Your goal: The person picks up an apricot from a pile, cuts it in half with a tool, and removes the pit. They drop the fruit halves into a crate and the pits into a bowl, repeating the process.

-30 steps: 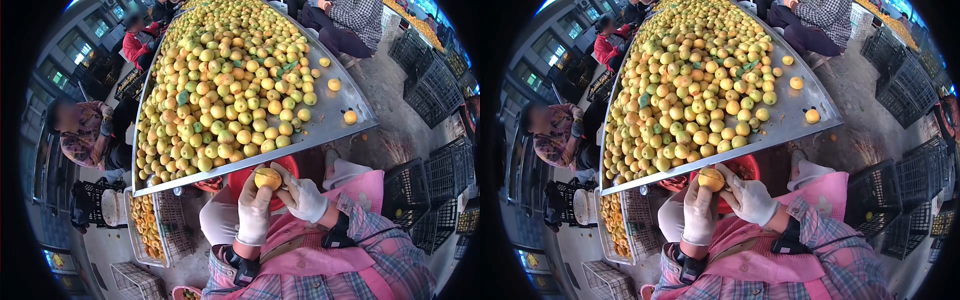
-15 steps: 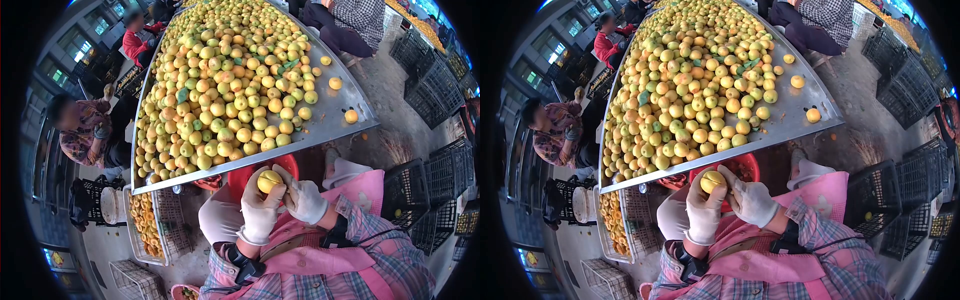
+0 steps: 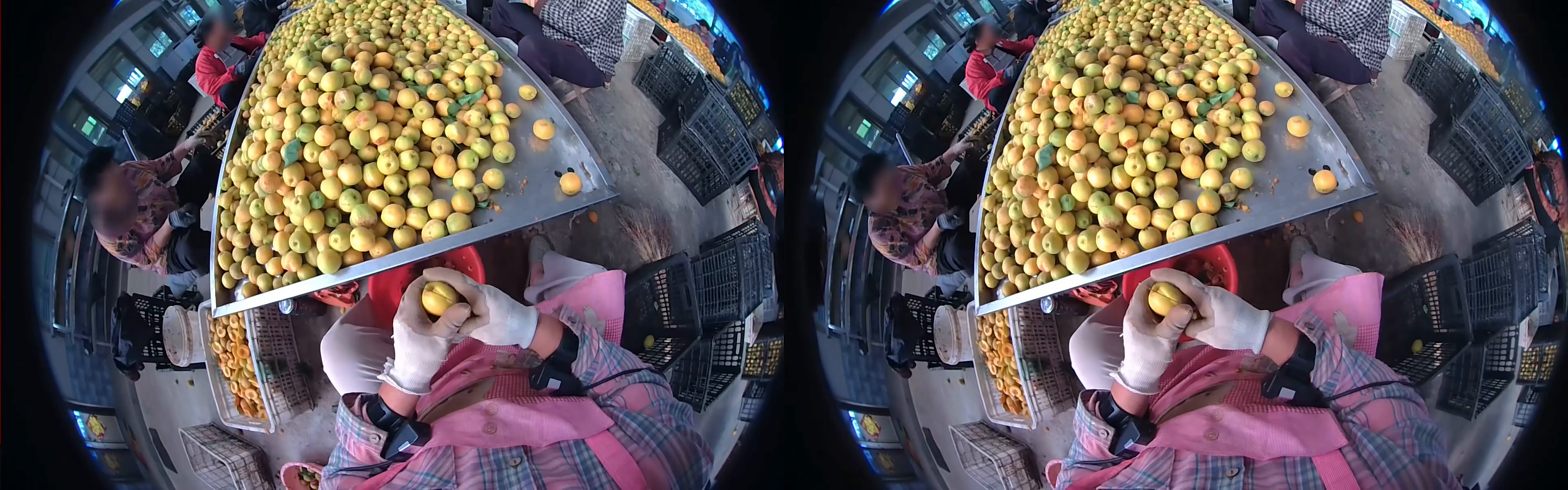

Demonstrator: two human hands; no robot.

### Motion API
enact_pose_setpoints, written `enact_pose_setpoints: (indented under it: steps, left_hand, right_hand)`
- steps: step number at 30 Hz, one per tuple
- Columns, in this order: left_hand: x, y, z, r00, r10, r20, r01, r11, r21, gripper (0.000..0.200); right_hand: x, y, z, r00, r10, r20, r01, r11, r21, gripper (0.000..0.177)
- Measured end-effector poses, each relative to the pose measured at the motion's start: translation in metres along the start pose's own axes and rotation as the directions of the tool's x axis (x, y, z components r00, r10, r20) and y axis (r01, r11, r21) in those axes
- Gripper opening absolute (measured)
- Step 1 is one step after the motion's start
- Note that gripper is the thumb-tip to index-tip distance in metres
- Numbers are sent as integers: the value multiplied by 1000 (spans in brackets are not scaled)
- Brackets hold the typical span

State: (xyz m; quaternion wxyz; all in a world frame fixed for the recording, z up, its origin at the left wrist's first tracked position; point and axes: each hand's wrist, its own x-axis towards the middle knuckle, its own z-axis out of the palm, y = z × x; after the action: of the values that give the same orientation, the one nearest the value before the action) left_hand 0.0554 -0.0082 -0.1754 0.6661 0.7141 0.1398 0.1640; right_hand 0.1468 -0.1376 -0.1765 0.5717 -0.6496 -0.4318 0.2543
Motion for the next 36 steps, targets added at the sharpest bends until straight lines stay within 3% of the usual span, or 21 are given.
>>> enact_pose_setpoints:
  steps: [1,2,4,6,9,12,14,16,18,20,22,23,24,26,28,30,32,34,36]
  left_hand:
    - [0,2,-1,1000,15,2,-15,991,130,60]
    - [-1,2,-3,1000,17,2,-18,991,131,60]
    - [-1,3,-7,999,31,38,-43,934,356,53]
    - [-1,8,-6,998,29,51,-48,907,417,41]
    - [2,0,-6,991,78,109,-97,980,173,43]
    - [-3,8,-11,984,65,165,-106,961,256,43]
    - [-6,7,-11,985,42,168,-77,977,201,43]
    - [-12,9,-11,981,29,194,-77,966,248,44]
    - [-13,9,-12,968,25,251,-86,968,236,41]
    - [-18,11,-12,946,11,325,-50,992,113,36]
    - [-15,20,-11,929,29,369,-49,998,44,34]
    - [-10,24,-9,911,60,407,-55,998,-25,31]
    - [-7,20,-9,906,46,420,-12,997,-83,31]
    - [-12,25,-5,973,-107,204,116,993,-37,35]
    - [-10,17,-4,966,-187,180,206,974,-92,36]
    - [-11,18,-7,968,-180,175,200,975,-100,35]
    - [-13,14,-17,938,-202,281,260,948,-185,36]
    - [-16,2,-26,919,-216,330,275,951,-144,38]
    - [-17,-1,-30,909,-280,308,406,759,-509,41]
  right_hand:
    - [1,0,0,998,25,54,-30,996,87,77]
    - [0,0,0,998,23,54,-27,996,86,77]
    - [-2,-1,0,995,73,60,-75,997,27,76]
    - [-1,5,3,998,-59,28,57,994,93,73]
    - [-2,3,0,994,-11,110,-5,989,151,71]
    - [-5,4,0,990,-67,127,45,985,169,71]
    - [-10,-1,-4,988,-63,142,37,983,179,70]
    - [-15,-2,-6,964,79,253,-141,961,237,69]
    - [-19,-5,-6,974,4,224,-73,951,301,66]
    - [-23,-12,-7,950,55,306,-221,814,537,62]
    - [-28,-3,-3,934,155,323,-304,821,483,59]
    - [-25,-3,-4,967,101,234,-185,910,371,61]
    - [-21,-8,-4,987,36,154,-74,966,248,62]
    - [-16,-26,-9,970,226,94,-244,932,269,62]
    - [-12,-17,-7,978,198,71,-210,936,283,61]
    - [-13,-8,-7,975,203,94,-220,949,225,60]
    - [-14,1,-4,937,285,201,-344,849,400,60]
    - [-15,-1,-1,927,312,206,-372,823,428,56]
    - [-13,-4,1,889,414,197,-442,660,608,51]
